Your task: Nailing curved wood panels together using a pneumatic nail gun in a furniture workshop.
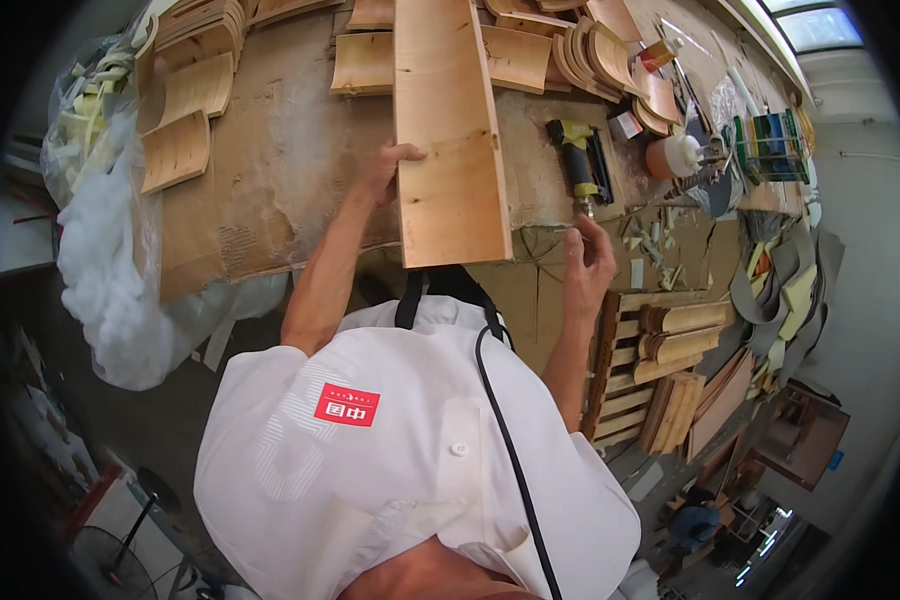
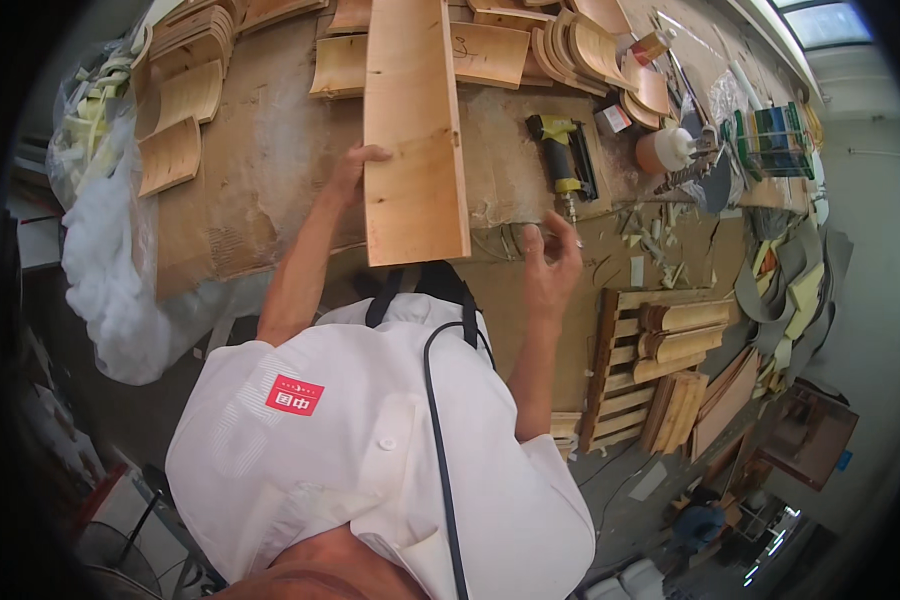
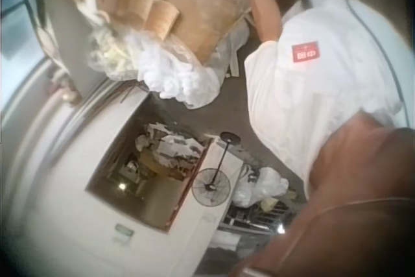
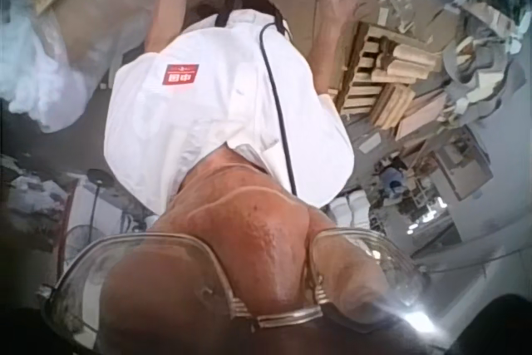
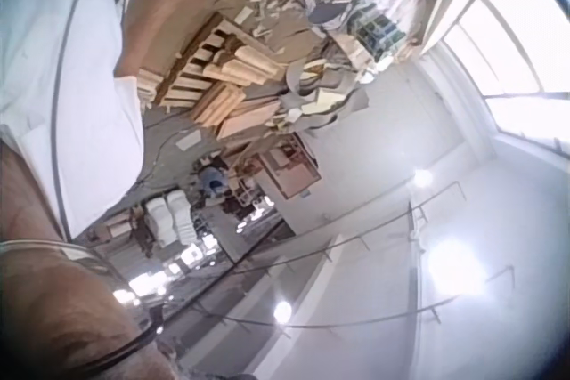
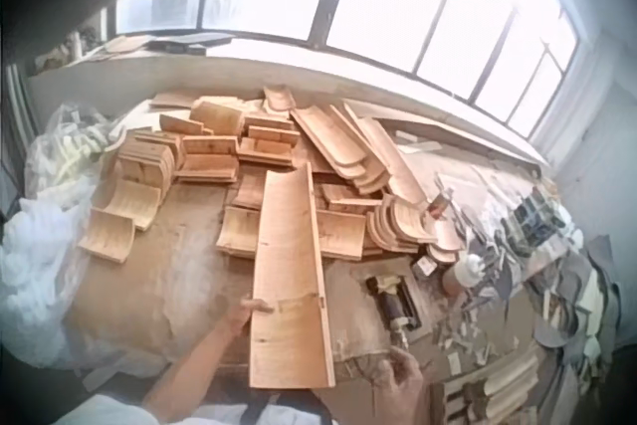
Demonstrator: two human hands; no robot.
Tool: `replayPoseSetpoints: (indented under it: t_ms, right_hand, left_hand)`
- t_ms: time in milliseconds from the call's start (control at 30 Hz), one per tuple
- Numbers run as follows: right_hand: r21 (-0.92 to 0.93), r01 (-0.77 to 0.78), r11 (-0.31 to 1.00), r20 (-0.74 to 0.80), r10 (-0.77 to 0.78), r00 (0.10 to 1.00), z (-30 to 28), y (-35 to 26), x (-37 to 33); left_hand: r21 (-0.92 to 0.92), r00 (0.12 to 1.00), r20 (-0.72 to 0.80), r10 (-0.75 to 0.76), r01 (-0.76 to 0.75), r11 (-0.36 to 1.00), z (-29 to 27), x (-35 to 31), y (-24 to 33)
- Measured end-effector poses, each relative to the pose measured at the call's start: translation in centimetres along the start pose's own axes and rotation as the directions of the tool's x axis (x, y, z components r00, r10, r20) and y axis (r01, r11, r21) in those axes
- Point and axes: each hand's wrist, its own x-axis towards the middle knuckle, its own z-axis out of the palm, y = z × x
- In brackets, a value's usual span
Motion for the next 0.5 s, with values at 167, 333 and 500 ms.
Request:
replayPoseSetpoints:
  t_ms: [167,333,500]
  right_hand:
    - [0.096,-0.105,0.99,0.349,0.065,0.935,4.9,0.5,0.0]
    - [0.03,-0.146,0.989,0.625,0.095,0.775,9.6,0.0,2.9]
    - [0.31,-0.304,0.901,0.705,-0.003,0.709,14.9,-1.3,6.0]
  left_hand:
    - [0.184,0.998,0.062,0.034,-0.044,0.982,-2.3,-3.6,3.3]
    - [0.301,0.993,0.1,0.061,-0.089,0.949,-6.6,-6.4,6.5]
    - [0.453,0.992,0.074,0.099,-0.122,0.883,-8.4,-11.3,10.1]
